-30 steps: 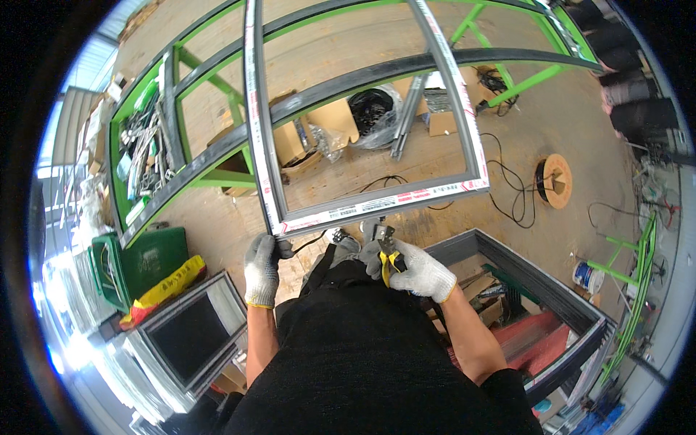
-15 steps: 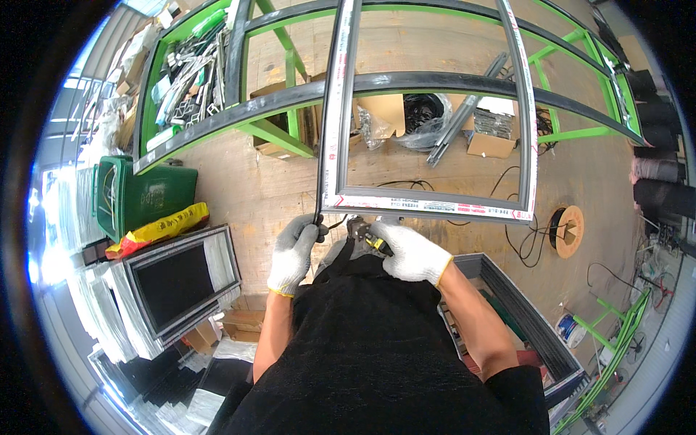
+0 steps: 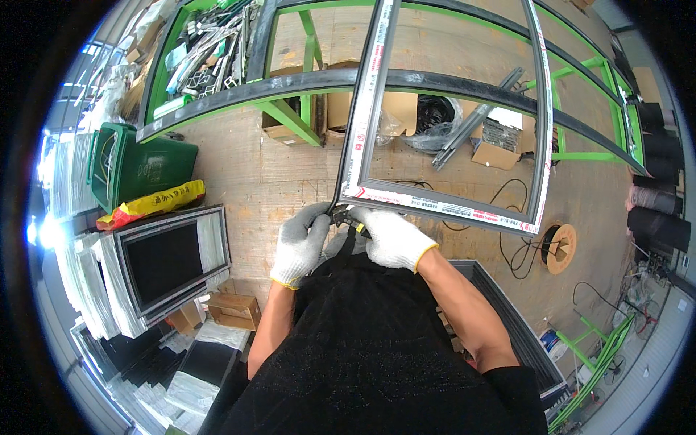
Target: The person assembles aluminum window frames on a green workbench. They position frame pieces, insert corner connectors, and use a pneumatic crimping tool to secure the joints. The person repeats this process for multiple frames, moving between frames and adjusting their positions as needed.
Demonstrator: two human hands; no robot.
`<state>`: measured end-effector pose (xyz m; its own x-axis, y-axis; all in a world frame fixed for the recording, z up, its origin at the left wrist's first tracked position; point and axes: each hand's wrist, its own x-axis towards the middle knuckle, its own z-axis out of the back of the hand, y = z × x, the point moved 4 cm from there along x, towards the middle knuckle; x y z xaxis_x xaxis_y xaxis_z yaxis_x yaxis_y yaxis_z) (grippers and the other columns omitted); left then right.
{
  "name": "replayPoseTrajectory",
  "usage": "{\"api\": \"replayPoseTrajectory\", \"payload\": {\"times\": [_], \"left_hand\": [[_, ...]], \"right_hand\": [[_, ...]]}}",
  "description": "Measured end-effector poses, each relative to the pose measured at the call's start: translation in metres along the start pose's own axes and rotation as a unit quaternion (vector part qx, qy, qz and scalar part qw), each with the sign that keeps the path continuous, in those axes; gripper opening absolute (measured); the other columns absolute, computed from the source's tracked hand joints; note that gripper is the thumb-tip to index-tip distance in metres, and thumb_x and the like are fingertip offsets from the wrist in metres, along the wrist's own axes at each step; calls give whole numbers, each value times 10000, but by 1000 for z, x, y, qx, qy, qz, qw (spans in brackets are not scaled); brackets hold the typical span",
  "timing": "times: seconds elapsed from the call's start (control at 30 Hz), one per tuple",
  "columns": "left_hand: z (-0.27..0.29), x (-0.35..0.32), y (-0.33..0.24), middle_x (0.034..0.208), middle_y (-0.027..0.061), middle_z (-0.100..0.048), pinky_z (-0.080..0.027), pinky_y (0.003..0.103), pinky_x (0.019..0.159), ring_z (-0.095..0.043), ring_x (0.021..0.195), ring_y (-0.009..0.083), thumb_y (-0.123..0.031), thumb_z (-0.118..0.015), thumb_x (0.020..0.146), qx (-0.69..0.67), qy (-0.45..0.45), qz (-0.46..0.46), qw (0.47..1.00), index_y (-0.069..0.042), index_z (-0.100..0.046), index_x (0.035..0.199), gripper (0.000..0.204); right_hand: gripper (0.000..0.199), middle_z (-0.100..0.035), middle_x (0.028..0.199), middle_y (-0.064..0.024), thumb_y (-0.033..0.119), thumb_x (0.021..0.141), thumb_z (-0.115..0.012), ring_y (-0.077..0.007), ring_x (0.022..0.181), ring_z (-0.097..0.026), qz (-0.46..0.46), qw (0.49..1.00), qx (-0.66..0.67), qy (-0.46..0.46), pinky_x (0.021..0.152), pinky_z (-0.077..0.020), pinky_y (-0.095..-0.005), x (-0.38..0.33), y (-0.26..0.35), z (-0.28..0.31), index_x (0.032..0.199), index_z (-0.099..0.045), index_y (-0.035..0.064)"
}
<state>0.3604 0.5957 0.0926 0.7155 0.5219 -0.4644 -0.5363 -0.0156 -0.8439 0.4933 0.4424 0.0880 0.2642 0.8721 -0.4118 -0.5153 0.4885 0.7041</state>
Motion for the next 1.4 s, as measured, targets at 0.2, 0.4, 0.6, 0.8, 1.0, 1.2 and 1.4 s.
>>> {"api": "replayPoseTrajectory", "payload": {"times": [0.2,0.4,0.6,0.8,1.0,1.2,1.4], "left_hand": [[2,1,-2,1063,217,-811,-597,370,866,-798,958,280,-131,-678,1009,46,-16,-45,998,31,-774,1236,294],[3,4,-1,1043,220,-812,-600,374,854,-801,940,280,-141,-684,1007,57,-17,-55,997,34,-776,1222,292],[4,7,7,1031,195,-816,-593,369,858,-780,937,245,-145,-675,1016,44,11,-20,999,43,-771,1231,301],[2,36,20,949,167,-792,-576,411,824,-759,882,277,-236,-659,1015,-37,84,-11,996,25,-772,1177,327],[-9,34,5,935,268,-727,-563,510,822,-713,921,471,-171,-624,1017,109,7,-131,985,-5,-731,1042,199],[-13,13,18,995,256,-743,-566,496,883,-734,1000,444,-155,-608,1025,15,-20,-62,998,-18,-738,1136,219],[-35,-14,30,965,262,-753,-577,516,866,-736,957,470,-182,-627,1015,5,-113,-46,993,-58,-745,1193,246]], "right_hand": [[579,-695,1315,-309,43,881,-722,-478,1248,-660,15,1000,-5,-13,1045,-548,-508,1,5,2,1448,-604,12],[599,-679,1282,-348,-39,797,-631,-519,1250,-630,-16,999,32,14,1044,-539,-523,3,8,3,1396,-608,-45],[500,-746,1140,-308,6,823,-650,-485,1111,-712,-15,1000,10,-22,965,-574,-520,3,8,3,1322,-684,-11],[429,-748,1077,-319,20,815,-640,-491,1054,-723,-46,999,14,5,900,-573,-516,8,5,-2,1234,-707,-32],[155,-711,722,-218,20,837,-640,-323,620,-707,-236,945,173,147,570,-552,-455,-2,9,9,933,-716,-75],[566,-751,1167,-244,99,858,-713,-407,1076,-744,-19,977,8,211,931,-592,-463,-14,55,64,1416,-644,31],[469,-760,1037,-181,235,872,-841,-328,926,-772,189,977,-77,64,829,-607,-414,41,104,131,1266,-703,21]]}}
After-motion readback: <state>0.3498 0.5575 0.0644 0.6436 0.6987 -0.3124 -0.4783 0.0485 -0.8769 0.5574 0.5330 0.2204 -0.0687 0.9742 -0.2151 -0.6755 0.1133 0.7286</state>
